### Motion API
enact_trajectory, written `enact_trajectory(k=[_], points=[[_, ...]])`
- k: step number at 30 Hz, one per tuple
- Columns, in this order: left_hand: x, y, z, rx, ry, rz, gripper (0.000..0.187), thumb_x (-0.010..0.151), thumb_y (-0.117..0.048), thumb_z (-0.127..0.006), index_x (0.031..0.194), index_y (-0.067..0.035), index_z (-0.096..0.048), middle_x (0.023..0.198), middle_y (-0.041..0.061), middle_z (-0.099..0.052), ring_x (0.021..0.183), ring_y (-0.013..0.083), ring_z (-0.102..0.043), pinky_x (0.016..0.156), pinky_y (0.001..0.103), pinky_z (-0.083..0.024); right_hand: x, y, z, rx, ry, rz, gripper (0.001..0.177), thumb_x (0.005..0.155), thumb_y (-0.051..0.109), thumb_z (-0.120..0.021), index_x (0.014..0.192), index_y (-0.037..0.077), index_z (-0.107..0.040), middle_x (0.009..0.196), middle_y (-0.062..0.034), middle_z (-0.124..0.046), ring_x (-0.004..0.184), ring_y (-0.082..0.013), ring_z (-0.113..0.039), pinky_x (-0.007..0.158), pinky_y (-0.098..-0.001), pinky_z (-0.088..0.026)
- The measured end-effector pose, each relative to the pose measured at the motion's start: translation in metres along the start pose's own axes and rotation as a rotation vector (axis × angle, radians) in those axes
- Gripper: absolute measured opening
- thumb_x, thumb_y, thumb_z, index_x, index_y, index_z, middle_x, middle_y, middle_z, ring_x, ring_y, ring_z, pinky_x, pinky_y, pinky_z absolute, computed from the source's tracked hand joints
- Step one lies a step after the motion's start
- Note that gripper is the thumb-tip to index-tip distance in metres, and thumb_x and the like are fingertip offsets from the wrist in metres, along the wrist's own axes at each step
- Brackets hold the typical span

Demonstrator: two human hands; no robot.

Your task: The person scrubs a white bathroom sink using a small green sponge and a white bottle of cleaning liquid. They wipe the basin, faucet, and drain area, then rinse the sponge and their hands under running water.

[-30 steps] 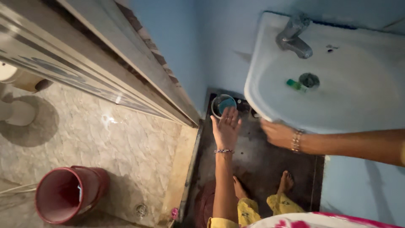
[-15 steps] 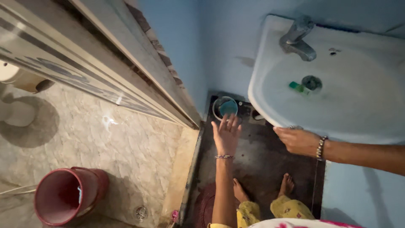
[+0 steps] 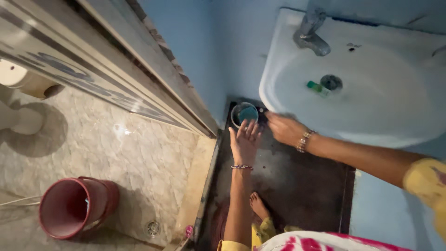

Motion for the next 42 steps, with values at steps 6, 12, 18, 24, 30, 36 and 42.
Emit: enact_trajectory(k=[6,12,18,24,30,36,42], points=[[0.002,0.031,-0.026,0.097,0.005,-0.015,0.078,0.101,-0.065,-0.035,0.153,-0.007,-0.042,0.154,0.012,-0.051,0.139,0.0316,-0.05,0.114,0.046,-0.038,-0.147,0.024,0.011,0.076,-0.002,0.217,0.036,0.083,0.017,-0.059,0.109,-0.002,-0.077,0.127,-0.0108,-0.068,0.136,-0.0275,-0.049,0.119,-0.0455,-0.031],[-0.004,0.133,-0.054,0.18,0.086,0.116,0.082,0.101,-0.069,-0.029,0.155,-0.008,-0.039,0.154,0.011,-0.048,0.138,0.029,-0.049,0.117,0.047,-0.034,-0.212,0.017,0.017,-0.041,0.059,0.211,0.031,0.088,0.021,-0.059,0.113,0.007,-0.072,0.128,-0.0049,-0.063,0.135,-0.0192,-0.044,0.113,-0.0441,-0.034],[-0.017,0.162,-0.05,0.091,0.225,0.238,0.094,0.099,-0.077,-0.025,0.155,-0.003,-0.038,0.155,0.015,-0.048,0.146,0.0295,-0.043,0.12,0.045,-0.03,-0.198,0.025,0.007,-0.189,-0.031,0.224,0.02,0.092,0.027,-0.057,0.103,0.014,-0.068,0.111,-0.0028,-0.061,0.128,-0.0196,-0.047,0.108,-0.0462,-0.033],[-0.003,0.06,-0.057,0.133,0.301,-0.001,0.093,0.104,-0.075,-0.026,0.156,0.002,-0.038,0.158,0.017,-0.043,0.147,0.033,-0.039,0.123,0.049,-0.024,-0.067,0.035,-0.017,-0.342,-0.081,0.104,0.042,0.091,0.029,-0.053,0.123,0.009,-0.07,0.132,-0.0059,-0.063,0.133,-0.0267,-0.047,0.117,-0.0522,-0.027],[-0.001,-0.046,-0.014,0.202,0.203,-0.138,0.084,0.099,-0.069,-0.033,0.156,-0.008,-0.04,0.166,0.009,-0.037,0.155,0.0244,-0.03,0.124,0.049,-0.022,0.093,-0.007,-0.098,-0.318,0.338,-0.202,0.053,0.1,0.032,-0.044,0.143,0.005,-0.057,0.158,-0.0152,-0.041,0.155,-0.0302,-0.024,0.126,-0.0513,-0.007],[0.005,-0.026,0.016,0.061,0.13,0.024,0.083,0.1,-0.069,-0.033,0.155,-0.008,-0.043,0.163,0.01,-0.041,0.151,0.027,-0.036,0.12,0.051,-0.027,0.0,0.042,-0.12,-0.337,0.539,0.031,0.066,0.097,0.034,-0.04,0.15,-0.005,-0.044,0.168,-0.0191,-0.022,0.152,-0.0395,-0.012,0.12,-0.0566,-0.001],[-0.014,-0.03,0.041,0.019,0.111,0.031,0.082,0.099,-0.069,-0.034,0.155,-0.009,-0.043,0.163,0.009,-0.042,0.148,0.0255,-0.04,0.115,0.048,-0.033,-0.093,0.105,-0.053,-0.165,0.525,0.173,0.057,0.094,0.035,-0.045,0.136,-0.002,-0.058,0.15,-0.0176,-0.044,0.142,-0.038,-0.026,0.121,-0.0582,-0.003]])
Point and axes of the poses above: each hand's wrist, its own x-axis towards the middle knuckle, its own z-axis out of the back of the hand, y = z × x, the point moved 9 cm from there along x, towards the middle knuckle
